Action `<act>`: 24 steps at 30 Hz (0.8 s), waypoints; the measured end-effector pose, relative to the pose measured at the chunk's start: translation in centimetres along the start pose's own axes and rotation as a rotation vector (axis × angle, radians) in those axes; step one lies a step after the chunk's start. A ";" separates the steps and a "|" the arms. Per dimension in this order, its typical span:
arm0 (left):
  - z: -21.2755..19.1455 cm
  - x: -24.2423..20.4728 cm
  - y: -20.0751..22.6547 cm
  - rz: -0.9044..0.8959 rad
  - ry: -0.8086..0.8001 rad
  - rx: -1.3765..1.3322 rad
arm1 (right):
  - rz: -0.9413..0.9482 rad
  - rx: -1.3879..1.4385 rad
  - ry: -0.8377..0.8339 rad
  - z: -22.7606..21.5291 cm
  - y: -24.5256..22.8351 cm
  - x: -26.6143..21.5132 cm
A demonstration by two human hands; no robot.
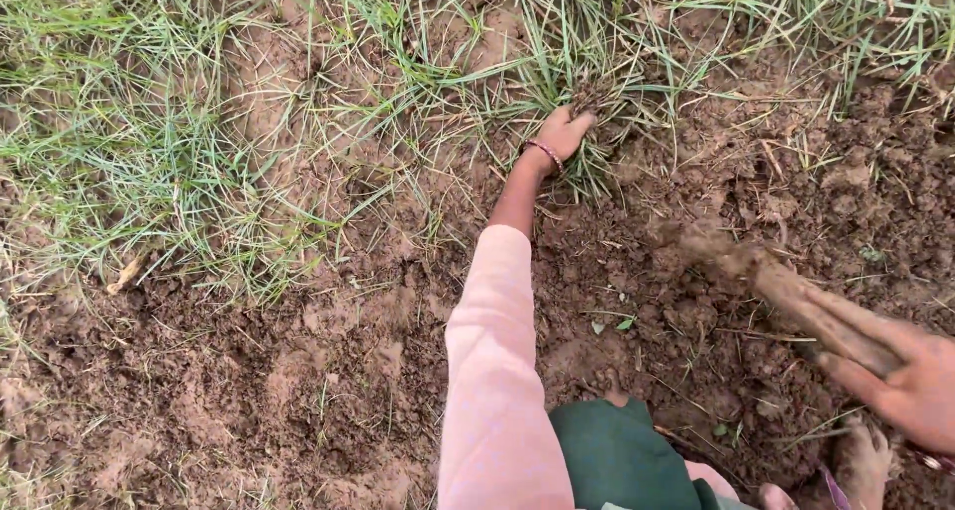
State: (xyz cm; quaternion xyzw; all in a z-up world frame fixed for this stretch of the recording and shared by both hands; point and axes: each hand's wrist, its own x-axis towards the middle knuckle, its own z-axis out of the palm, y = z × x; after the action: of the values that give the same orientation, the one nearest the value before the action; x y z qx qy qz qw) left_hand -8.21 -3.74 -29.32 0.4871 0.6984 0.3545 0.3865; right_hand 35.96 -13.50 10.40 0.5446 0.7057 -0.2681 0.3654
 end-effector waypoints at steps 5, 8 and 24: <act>-0.1 0.2 -0.3 -0.138 -0.040 -0.129 | -0.192 0.149 0.255 -2.1 -3.8 1.3; -3.3 -1.5 6.7 -0.276 -0.113 -0.056 | -0.270 0.383 0.269 -2.4 -15.6 11.7; -23.6 -19.9 16.7 -0.242 0.347 -1.274 | -0.435 0.676 0.516 7.3 -14.3 16.3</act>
State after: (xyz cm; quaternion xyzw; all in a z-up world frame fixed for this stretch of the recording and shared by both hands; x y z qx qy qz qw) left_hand -17.80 -20.97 -0.24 0.0181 0.4543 0.7248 0.5176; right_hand 21.47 -13.55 -7.34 0.5215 0.7441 -0.4089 -0.0840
